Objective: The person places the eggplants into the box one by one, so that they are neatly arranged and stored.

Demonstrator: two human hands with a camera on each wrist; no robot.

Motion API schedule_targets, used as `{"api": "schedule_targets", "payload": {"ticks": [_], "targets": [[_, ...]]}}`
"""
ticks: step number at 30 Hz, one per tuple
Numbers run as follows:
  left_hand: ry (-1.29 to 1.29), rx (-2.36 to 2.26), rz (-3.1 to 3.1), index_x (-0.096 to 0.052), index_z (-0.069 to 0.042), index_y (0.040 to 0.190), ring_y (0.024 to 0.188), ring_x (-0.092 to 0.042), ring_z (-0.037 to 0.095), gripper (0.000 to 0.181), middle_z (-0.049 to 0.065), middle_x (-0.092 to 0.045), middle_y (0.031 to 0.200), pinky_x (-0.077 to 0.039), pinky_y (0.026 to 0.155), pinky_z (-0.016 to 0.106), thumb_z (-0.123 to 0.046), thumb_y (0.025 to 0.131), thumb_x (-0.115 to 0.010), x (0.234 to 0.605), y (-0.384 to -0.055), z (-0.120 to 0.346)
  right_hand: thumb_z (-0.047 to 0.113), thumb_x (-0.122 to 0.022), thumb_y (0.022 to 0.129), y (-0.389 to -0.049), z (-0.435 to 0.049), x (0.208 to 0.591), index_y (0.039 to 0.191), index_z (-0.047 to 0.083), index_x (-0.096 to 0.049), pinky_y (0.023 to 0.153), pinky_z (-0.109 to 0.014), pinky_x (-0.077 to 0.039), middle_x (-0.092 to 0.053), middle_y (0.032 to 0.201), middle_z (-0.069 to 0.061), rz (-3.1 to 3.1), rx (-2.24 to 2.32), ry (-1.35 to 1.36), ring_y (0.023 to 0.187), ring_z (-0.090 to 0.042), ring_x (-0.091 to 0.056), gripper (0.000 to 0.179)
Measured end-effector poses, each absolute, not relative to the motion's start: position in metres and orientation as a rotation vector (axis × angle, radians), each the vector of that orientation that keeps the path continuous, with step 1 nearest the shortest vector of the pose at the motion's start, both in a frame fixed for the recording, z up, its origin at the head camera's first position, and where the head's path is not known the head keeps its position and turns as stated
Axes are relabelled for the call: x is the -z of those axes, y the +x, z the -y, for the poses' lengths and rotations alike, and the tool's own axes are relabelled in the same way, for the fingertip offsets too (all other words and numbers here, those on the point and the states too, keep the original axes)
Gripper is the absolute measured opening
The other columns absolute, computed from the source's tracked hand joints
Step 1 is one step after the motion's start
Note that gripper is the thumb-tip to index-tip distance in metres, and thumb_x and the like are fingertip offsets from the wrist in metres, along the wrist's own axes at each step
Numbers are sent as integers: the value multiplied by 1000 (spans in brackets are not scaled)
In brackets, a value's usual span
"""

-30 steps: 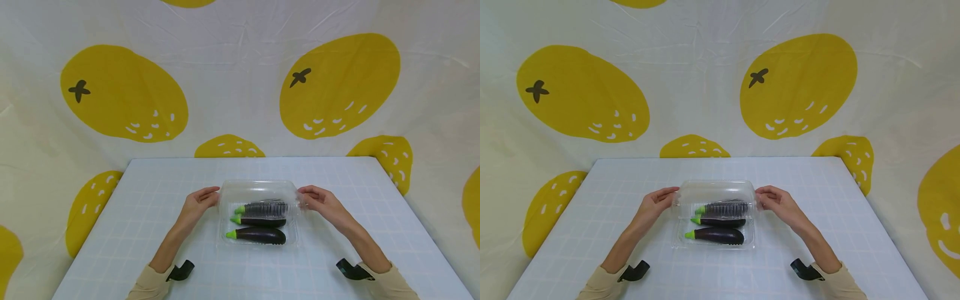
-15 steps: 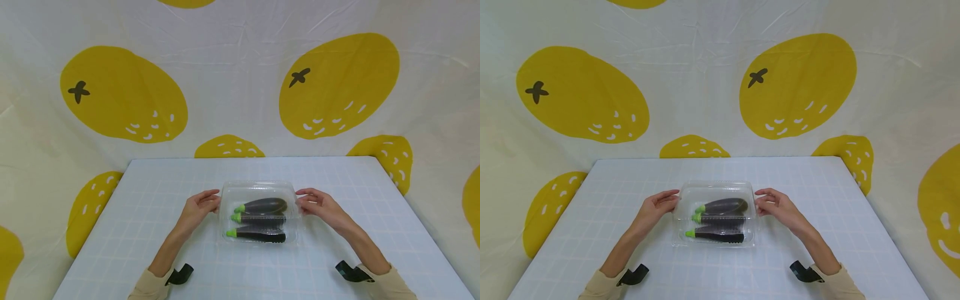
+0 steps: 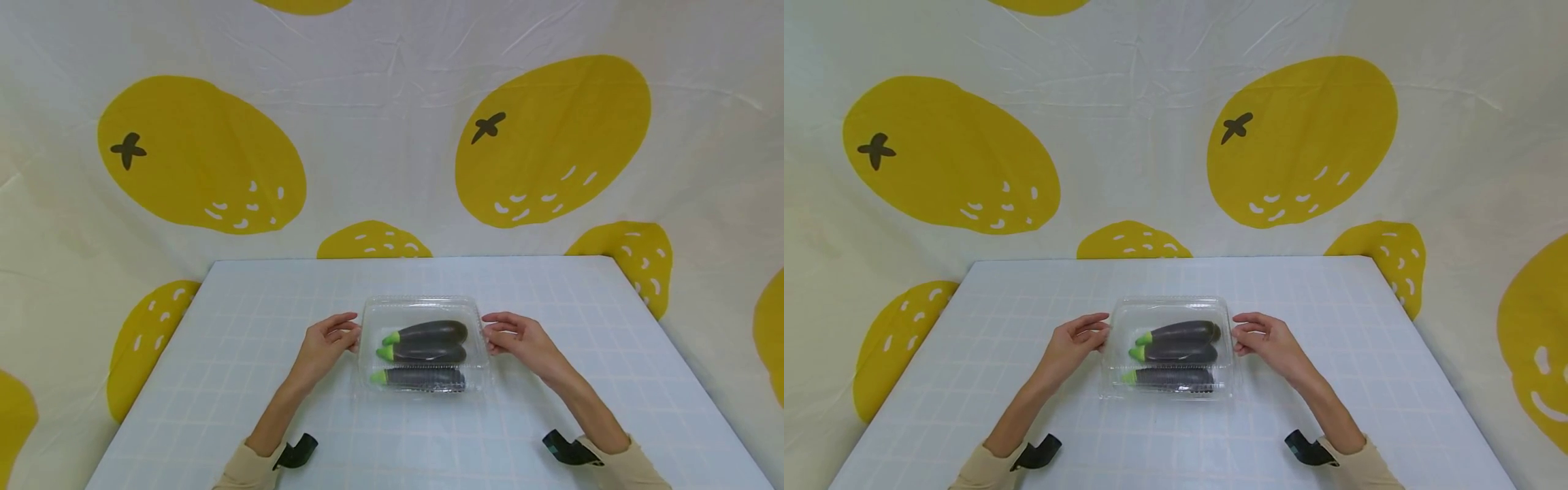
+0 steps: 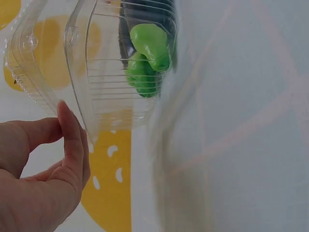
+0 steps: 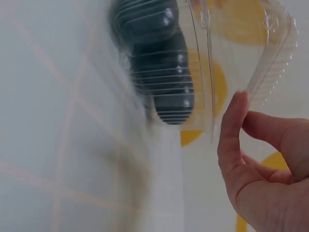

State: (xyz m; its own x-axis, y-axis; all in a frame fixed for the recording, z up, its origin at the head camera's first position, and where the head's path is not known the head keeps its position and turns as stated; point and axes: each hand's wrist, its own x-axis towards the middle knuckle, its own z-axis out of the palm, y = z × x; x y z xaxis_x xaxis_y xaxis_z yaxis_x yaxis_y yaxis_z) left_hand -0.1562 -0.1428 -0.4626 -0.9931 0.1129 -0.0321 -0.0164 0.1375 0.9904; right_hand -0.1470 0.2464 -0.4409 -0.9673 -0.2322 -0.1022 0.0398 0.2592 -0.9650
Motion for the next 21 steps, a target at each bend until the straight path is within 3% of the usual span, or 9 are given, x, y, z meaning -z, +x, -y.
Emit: {"api": "schedule_targets", "payload": {"ticks": [7,15,21], "targets": [[137,-1940,-2403,-64,7,132,76,-70,15,39,17,-69,104,-58,74,21,-9,97,-73,465,-155,139,11,-69,100,-147,-244,448,132,-13,-57,75,-30,-62,-66,106,-22,-2379,1759,-208,77,-15,-70,42],[136,-1893,-2496,-66,4,131,68,-66,18,38,15,-69,102,-58,66,31,-11,97,-73,463,-153,136,15,-71,99,-148,-238,452,130,-7,-60,69,-30,-60,-63,98,-13,-2592,1579,-245,72,-19,-68,40],[164,-1849,-2559,-66,3,130,68,-66,24,37,13,-69,101,-56,61,29,-12,97,-73,467,-154,136,13,-72,98,-146,-236,457,128,-4,-61,65,-28,-59,-62,96,-11,-2689,1544,-258,71,-19,-67,35]]}}
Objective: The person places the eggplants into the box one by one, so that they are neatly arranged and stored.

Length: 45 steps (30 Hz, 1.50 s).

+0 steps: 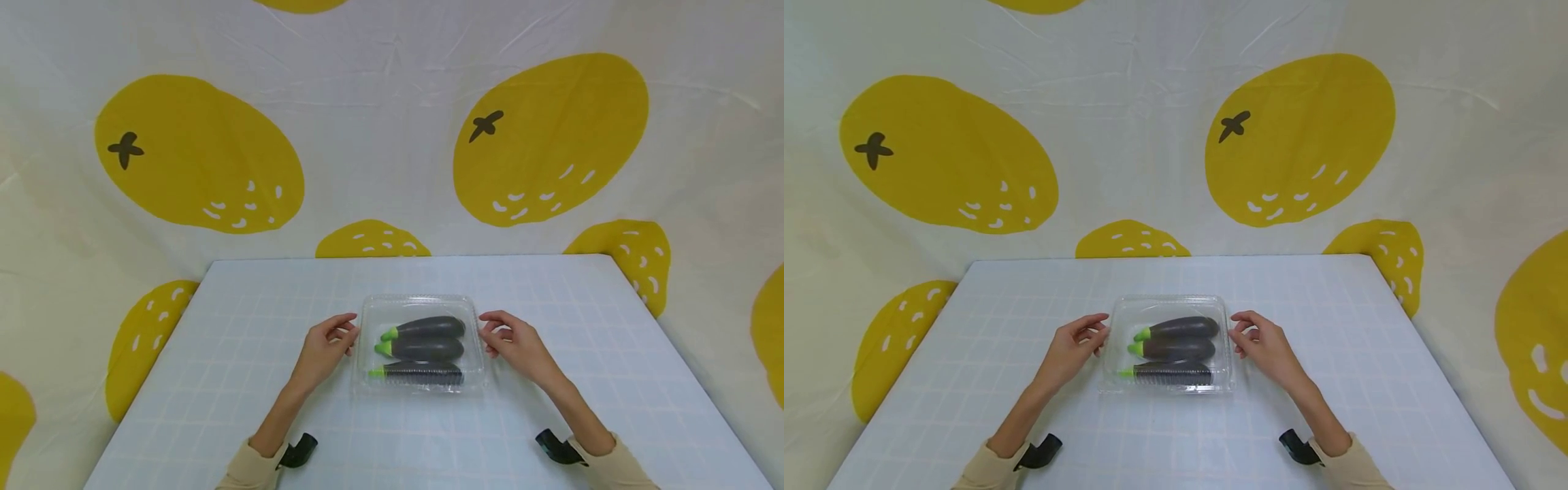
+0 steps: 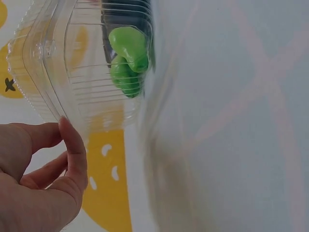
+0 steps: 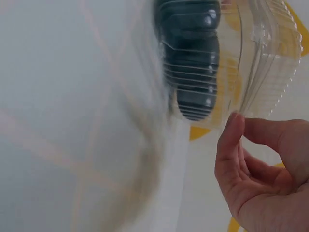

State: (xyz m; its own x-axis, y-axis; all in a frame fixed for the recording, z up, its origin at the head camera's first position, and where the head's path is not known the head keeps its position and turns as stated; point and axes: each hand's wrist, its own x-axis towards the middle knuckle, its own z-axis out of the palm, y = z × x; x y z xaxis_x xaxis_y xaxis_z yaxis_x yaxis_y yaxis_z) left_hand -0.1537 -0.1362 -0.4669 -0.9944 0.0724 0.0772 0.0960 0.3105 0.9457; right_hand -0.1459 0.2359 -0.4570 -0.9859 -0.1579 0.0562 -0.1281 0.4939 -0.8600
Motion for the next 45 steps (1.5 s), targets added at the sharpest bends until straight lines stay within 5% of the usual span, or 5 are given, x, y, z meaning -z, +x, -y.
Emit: {"api": "schedule_targets", "payload": {"ticks": [21,36,45], "targets": [[-119,1922,2635,-67,-2,131,69,-64,20,37,11,-68,99,-54,62,25,-18,98,-73,471,-126,146,14,-65,102,-112,-242,460,124,-2,-60,61,-27,-54,-65,84,-10,-2574,1542,-338,64,-18,-64,28],[-254,2127,2701,-64,6,122,71,-64,17,35,15,-69,94,-55,67,26,-21,100,-70,476,-106,159,16,-63,104,-92,-255,458,132,-10,-52,68,-30,-57,-67,92,-19,-2158,1631,-335,72,-16,-63,40],[-435,2204,2794,-70,6,104,69,-64,17,34,15,-68,85,-57,66,28,-27,103,-65,477,-101,163,19,-62,105,-92,-250,466,106,-11,-64,68,-29,-56,-68,87,-14,-2035,1632,-385,73,-12,-62,30]]}}
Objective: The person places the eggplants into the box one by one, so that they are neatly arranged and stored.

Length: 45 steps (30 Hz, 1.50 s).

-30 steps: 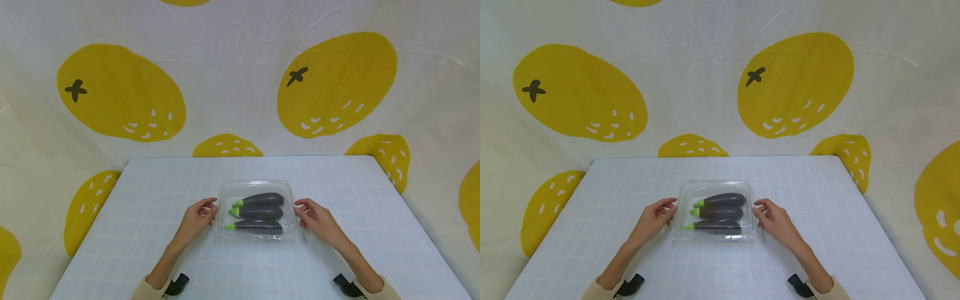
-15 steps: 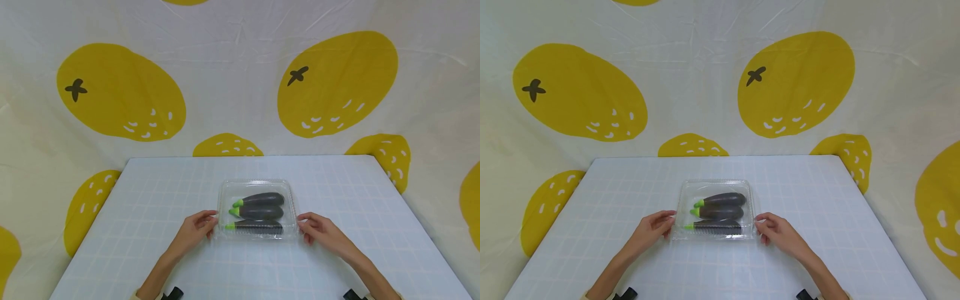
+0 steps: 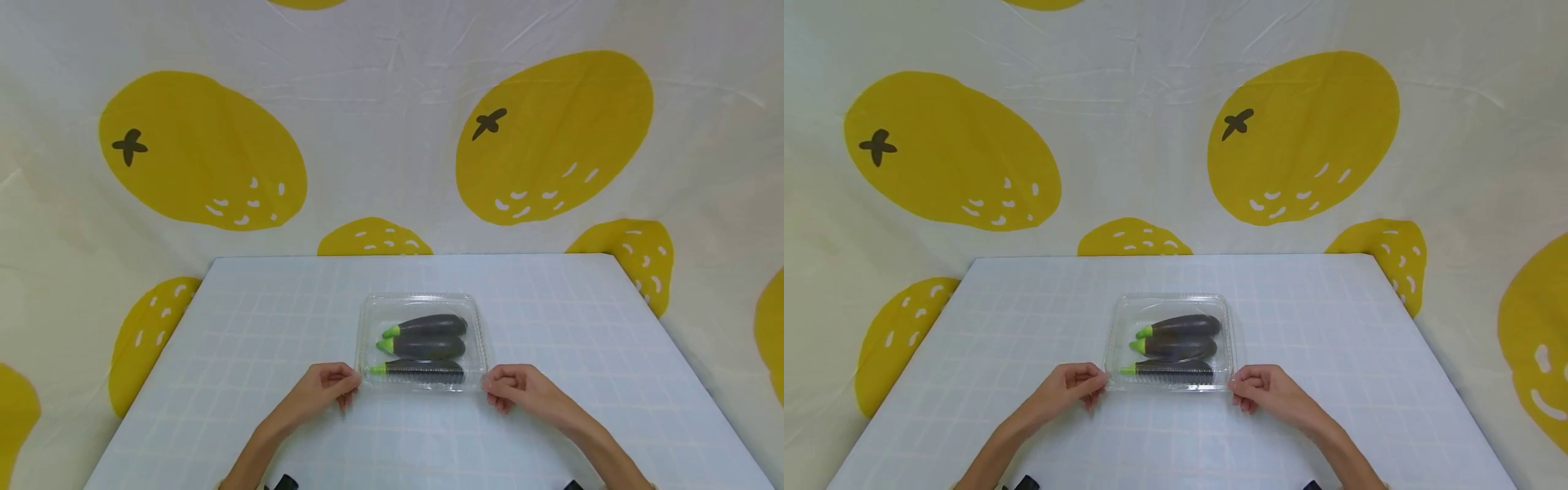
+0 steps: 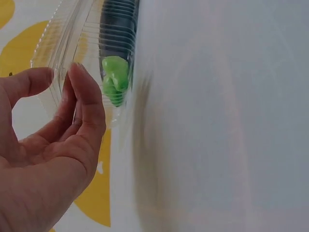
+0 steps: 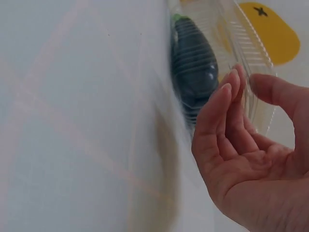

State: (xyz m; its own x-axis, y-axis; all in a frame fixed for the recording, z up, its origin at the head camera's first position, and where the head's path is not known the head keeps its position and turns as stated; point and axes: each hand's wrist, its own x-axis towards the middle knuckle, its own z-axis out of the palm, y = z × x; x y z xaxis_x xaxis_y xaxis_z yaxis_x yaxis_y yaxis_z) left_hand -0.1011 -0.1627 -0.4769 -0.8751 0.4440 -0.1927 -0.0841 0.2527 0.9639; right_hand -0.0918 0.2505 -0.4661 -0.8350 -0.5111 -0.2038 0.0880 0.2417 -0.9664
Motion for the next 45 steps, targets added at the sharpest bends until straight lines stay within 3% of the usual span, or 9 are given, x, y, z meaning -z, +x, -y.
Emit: {"api": "schedule_targets", "payload": {"ticks": [15,26,33,45], "targets": [[402,-1685,-1934,-68,13,105,73,-63,12,40,16,-67,89,-58,68,26,-25,106,-60,479,-104,161,16,-63,103,-93,-256,478,101,-18,-61,70,-24,-55,-70,80,0,-1931,1737,-303,73,-7,-62,35],[381,-1689,-1932,-69,13,105,74,-63,12,40,12,-68,89,-58,70,26,-27,106,-61,480,-106,162,13,-61,103,-94,-255,477,102,-19,-62,70,-24,-55,-71,82,-1,-1897,1767,-351,73,-7,-62,32],[331,-1673,-1944,-70,10,104,74,-63,13,38,9,-68,88,-59,69,27,-27,106,-61,480,-108,161,19,-62,104,-96,-255,479,107,-16,-65,72,-24,-55,-70,86,-3,-1897,1744,-275,76,-7,-62,35],[374,-1635,-2016,-72,8,103,72,-62,13,36,15,-70,90,-58,67,27,-27,105,-61,475,-107,164,27,-61,105,-99,-260,477,113,-12,-67,73,-26,-57,-70,89,-8,-1962,1675,-240,79,-11,-64,41]]}}
